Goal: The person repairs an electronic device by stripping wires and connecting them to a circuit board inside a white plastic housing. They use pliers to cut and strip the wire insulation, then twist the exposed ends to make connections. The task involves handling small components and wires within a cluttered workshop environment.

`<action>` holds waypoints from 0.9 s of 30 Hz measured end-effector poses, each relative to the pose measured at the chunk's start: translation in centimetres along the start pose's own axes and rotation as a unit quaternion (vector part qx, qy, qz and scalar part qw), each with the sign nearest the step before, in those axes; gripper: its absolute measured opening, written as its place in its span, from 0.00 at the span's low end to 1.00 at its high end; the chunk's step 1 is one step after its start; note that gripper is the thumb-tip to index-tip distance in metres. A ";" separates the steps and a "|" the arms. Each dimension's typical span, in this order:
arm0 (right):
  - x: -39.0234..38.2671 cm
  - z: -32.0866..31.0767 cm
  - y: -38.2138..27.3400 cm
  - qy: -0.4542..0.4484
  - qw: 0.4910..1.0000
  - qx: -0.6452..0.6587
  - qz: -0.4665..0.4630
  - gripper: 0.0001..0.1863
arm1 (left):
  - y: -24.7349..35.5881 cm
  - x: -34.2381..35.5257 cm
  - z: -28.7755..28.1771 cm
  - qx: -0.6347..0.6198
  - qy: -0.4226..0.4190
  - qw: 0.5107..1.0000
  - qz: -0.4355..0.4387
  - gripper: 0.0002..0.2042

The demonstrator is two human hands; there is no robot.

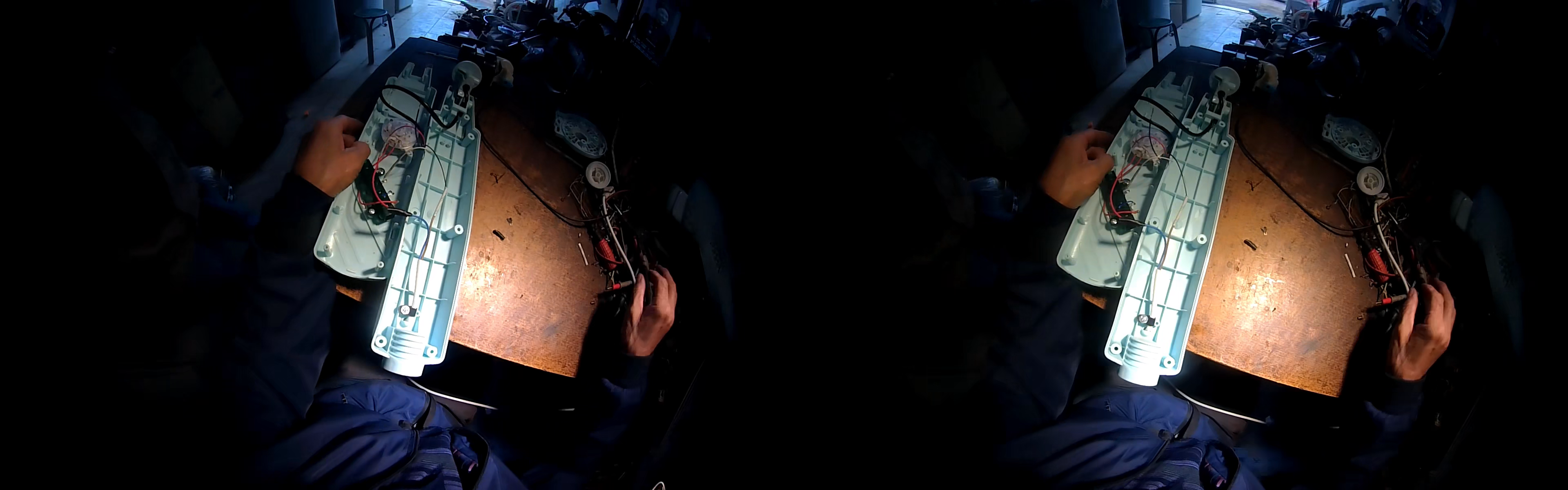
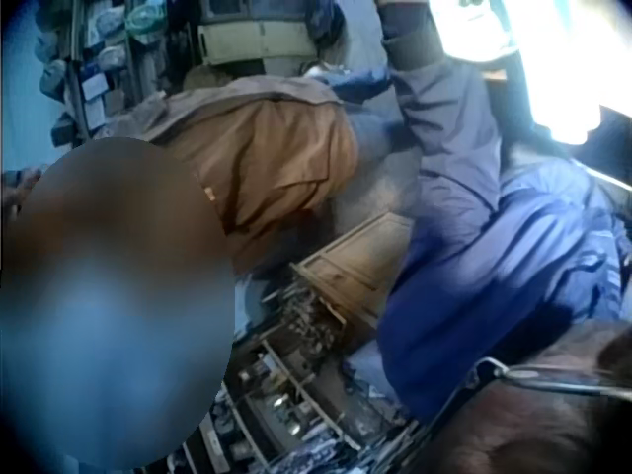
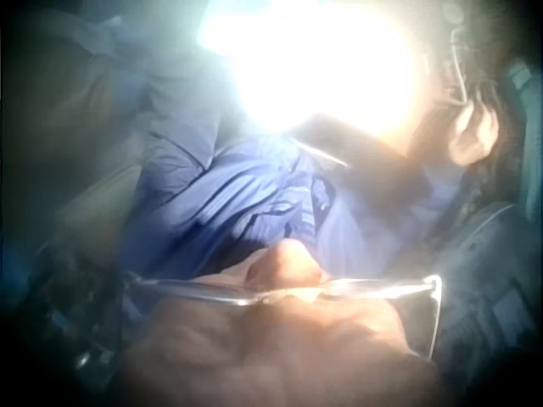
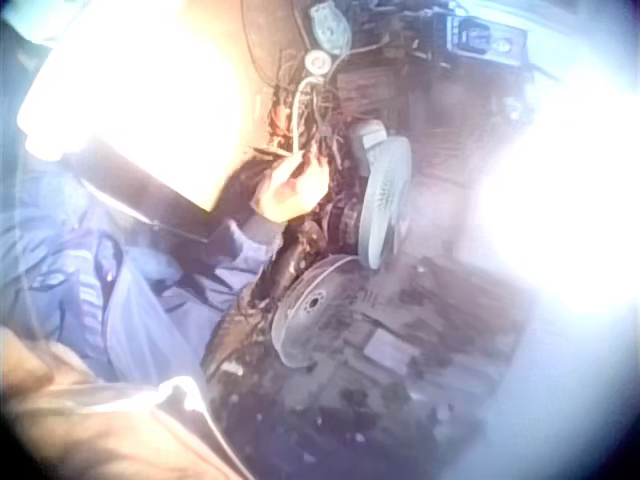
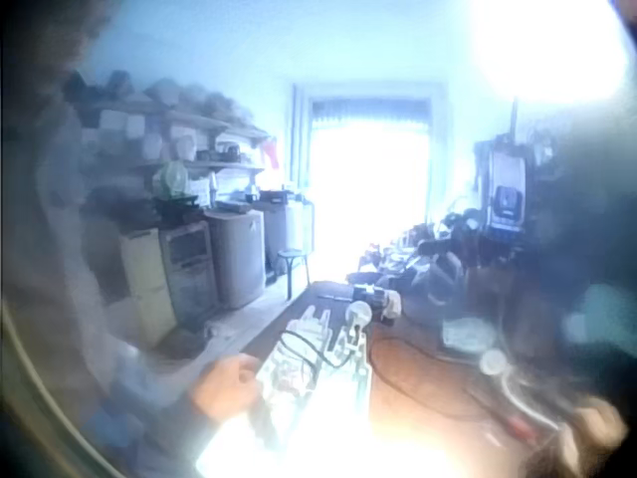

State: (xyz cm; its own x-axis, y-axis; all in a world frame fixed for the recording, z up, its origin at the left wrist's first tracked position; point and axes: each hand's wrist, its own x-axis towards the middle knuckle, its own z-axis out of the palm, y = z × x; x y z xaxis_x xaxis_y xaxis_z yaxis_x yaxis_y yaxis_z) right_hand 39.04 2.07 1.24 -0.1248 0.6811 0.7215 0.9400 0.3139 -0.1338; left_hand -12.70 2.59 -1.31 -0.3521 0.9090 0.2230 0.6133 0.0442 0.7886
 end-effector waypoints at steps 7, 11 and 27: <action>-4.7 -2.8 -18.2 -0.137 0.932 0.235 -0.239 0.31 | -1.2 0.2 0.6 -0.021 0.044 0.999 0.018 0.22; -8.2 0.3 -22.3 -0.095 0.922 0.164 -0.339 0.25 | 0.0 -0.3 -0.2 -0.052 0.055 0.997 0.000 0.22; -5.2 -2.1 -23.6 -0.215 0.901 0.279 -0.253 0.38 | -1.7 0.8 -0.3 -0.101 0.025 0.994 0.022 0.21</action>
State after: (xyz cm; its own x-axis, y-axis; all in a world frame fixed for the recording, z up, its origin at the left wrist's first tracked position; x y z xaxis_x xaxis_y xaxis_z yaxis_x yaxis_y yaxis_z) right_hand 18.20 -10.26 2.02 -0.7177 0.5125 0.4713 0.4367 0.8586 -0.2687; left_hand -14.25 3.13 -2.34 -0.3658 0.8863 0.2840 0.4767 -0.0837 0.8751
